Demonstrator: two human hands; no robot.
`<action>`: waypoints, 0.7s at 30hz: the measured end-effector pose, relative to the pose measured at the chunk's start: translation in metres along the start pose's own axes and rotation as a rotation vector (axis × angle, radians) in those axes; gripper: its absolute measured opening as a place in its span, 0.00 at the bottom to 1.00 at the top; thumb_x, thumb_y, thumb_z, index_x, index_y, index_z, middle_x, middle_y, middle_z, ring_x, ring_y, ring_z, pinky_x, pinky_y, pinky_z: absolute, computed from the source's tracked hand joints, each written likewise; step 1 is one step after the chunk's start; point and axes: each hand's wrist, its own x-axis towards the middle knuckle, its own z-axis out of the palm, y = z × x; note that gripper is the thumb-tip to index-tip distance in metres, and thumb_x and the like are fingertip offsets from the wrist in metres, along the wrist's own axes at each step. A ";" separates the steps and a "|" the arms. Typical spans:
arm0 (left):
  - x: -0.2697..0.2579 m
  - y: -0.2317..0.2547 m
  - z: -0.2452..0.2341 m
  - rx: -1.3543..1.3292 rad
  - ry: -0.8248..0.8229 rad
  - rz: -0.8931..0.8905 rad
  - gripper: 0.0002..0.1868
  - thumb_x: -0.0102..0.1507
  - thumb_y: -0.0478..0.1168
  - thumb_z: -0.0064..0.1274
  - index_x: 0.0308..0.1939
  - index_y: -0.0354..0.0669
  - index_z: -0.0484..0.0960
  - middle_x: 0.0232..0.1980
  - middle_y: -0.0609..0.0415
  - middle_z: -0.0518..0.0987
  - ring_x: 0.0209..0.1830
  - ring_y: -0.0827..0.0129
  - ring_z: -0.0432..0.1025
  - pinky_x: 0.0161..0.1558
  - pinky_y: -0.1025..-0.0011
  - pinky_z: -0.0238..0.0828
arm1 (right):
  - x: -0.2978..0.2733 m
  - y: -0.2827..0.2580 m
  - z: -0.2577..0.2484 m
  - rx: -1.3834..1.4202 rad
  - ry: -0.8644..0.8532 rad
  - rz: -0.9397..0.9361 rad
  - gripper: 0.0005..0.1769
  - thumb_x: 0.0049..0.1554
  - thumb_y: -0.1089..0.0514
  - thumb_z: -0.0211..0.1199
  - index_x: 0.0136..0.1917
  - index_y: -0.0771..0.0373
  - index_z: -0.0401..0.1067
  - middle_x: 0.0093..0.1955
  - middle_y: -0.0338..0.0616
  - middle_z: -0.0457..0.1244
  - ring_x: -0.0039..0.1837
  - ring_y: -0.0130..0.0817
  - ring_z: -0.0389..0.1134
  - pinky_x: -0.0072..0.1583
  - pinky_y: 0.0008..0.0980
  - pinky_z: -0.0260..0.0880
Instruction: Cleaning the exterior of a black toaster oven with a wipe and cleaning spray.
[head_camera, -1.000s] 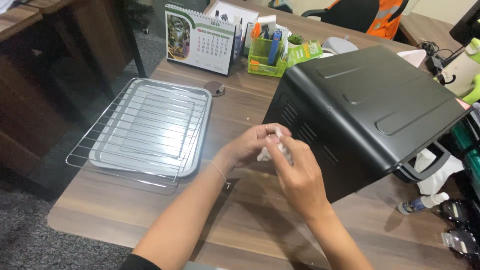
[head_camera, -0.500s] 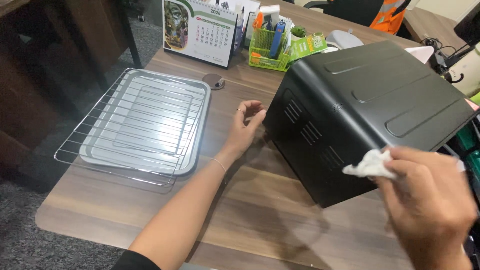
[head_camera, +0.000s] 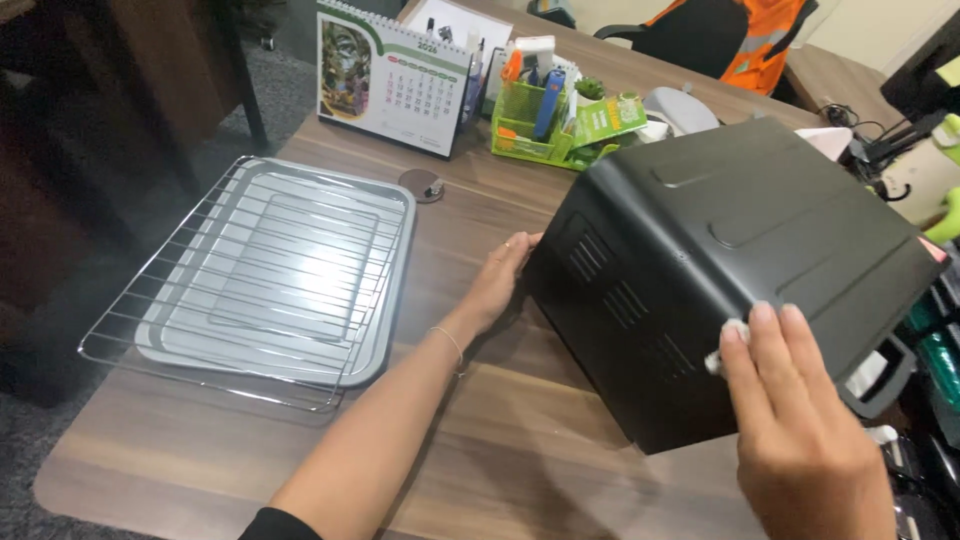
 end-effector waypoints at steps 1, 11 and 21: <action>0.002 -0.008 -0.006 0.001 0.007 -0.001 0.29 0.75 0.55 0.31 0.65 0.37 0.76 0.63 0.53 0.78 0.65 0.70 0.70 0.69 0.70 0.62 | 0.013 -0.001 0.001 0.005 0.000 -0.005 0.22 0.54 0.69 0.59 0.62 0.73 0.75 0.66 0.64 0.65 0.71 0.56 0.67 0.68 0.41 0.69; -0.003 -0.003 -0.009 0.020 -0.019 -0.080 0.26 0.76 0.52 0.32 0.64 0.38 0.75 0.63 0.53 0.77 0.66 0.71 0.68 0.70 0.72 0.59 | 0.139 -0.010 0.076 0.188 -0.069 -0.095 0.22 0.54 0.66 0.55 0.62 0.76 0.71 0.69 0.63 0.63 0.72 0.53 0.63 0.65 0.40 0.69; -0.004 -0.001 -0.009 -0.052 -0.081 -0.115 0.21 0.74 0.49 0.39 0.66 0.46 0.74 0.66 0.65 0.75 0.66 0.79 0.67 0.67 0.75 0.61 | 0.124 -0.020 0.064 -0.018 0.023 -0.168 0.24 0.55 0.63 0.56 0.64 0.76 0.72 0.68 0.59 0.64 0.72 0.48 0.63 0.71 0.33 0.65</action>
